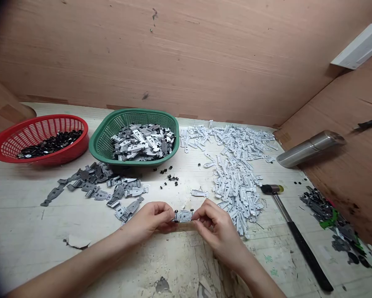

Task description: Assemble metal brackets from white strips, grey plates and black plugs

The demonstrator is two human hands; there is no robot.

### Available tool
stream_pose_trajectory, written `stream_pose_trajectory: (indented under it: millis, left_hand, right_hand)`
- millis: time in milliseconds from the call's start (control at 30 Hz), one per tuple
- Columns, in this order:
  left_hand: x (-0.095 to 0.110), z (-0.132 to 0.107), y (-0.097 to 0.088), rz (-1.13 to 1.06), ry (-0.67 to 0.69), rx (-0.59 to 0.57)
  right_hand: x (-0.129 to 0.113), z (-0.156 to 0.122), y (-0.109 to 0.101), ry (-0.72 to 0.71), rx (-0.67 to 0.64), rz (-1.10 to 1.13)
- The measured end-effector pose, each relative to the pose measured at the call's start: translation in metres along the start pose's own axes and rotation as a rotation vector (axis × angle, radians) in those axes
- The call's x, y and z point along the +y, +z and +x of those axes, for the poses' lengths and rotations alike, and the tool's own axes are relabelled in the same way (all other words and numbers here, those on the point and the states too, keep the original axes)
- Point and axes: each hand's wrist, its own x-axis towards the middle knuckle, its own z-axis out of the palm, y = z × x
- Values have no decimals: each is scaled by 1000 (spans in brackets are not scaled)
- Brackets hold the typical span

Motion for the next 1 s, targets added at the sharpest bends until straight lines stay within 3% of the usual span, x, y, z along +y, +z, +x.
stream_pose_trajectory:
  millis: [100, 267, 367, 500, 733, 1000]
  left_hand:
    - [1, 0, 0, 2, -10, 2]
    - [0, 1, -1, 5, -27, -4]
    - [-1, 2, -2, -8, -17, -11]
    - [-1, 3, -2, 3, -13, -13]
    - [1, 1, 0, 11, -22, 0]
    - [3, -1, -1, 0, -40, -4]
  right_hand:
    - [5, 7, -13, -31, 33, -85]
    - [32, 31, -28, -245, 92, -678]
    - [41, 42, -25, -302, 63, -837]
    - [29, 41, -29, -235, 63, -554]
    - [-9, 18, -40, 305, -95, 305]
    - [-12, 15, -19, 394, -108, 507]
